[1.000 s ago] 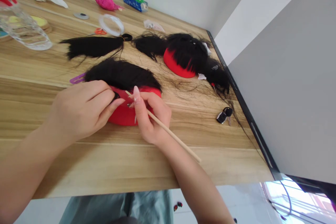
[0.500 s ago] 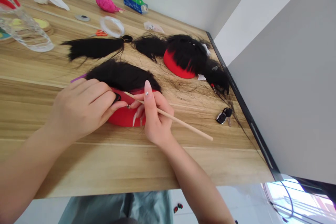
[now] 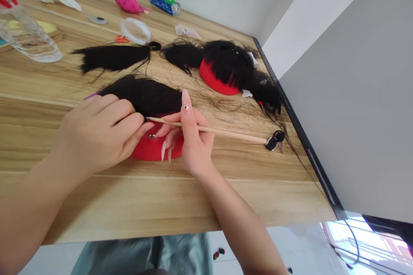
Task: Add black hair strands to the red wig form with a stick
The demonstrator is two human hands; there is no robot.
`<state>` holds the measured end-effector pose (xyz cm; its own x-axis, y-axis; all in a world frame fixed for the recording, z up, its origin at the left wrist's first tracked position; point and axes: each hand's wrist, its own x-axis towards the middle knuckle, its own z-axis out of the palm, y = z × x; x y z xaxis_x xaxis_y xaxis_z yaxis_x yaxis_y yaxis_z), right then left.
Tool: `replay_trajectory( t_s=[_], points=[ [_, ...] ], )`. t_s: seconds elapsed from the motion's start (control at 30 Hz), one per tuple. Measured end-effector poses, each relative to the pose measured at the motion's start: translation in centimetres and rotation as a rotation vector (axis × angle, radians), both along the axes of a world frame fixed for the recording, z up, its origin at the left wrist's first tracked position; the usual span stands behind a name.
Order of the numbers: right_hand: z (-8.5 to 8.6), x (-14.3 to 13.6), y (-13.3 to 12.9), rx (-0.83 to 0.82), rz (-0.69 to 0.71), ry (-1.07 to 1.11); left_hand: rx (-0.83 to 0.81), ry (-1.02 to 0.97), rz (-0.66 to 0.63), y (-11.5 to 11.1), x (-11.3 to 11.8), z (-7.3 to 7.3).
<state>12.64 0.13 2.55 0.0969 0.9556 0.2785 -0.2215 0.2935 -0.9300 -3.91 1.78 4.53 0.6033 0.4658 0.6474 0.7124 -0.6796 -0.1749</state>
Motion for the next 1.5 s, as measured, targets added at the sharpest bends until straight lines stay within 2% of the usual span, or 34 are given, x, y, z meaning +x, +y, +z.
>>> replay_trajectory(
  t_s=[0.17, 0.53, 0.77, 0.87, 1.03, 1.17, 1.5],
  points=[
    [0.0, 0.3, 0.2, -0.009, 0.009, -0.024, -0.058, -0.019, 0.008, -0.3, 0.3, 0.4],
    [0.0, 0.5, 0.6, 0.033, -0.015, -0.058, 0.070, 0.081, -0.020, -0.2, 0.0, 0.3],
    [-0.5, 1.1, 1.3, 0.060, -0.023, -0.121, 0.058, 0.085, -0.043, -0.1, -0.3, 0.2],
    [-0.5, 1.2, 1.2, 0.034, -0.002, -0.059, 0.076, 0.093, -0.061, 0.0, -0.5, 0.1],
    [0.2, 0.9, 0.7, -0.041, 0.057, 0.168, 0.114, 0.092, -0.095, 0.1, -0.7, 0.2],
    [0.5, 0.8, 0.6, -0.057, 0.056, 0.198, 0.119, 0.081, -0.121, 0.1, -0.7, 0.3],
    [0.3, 0.7, 0.5, -0.093, 0.075, 0.170, 0.112, 0.077, 0.049, -0.2, 0.0, -0.2]
  ],
)
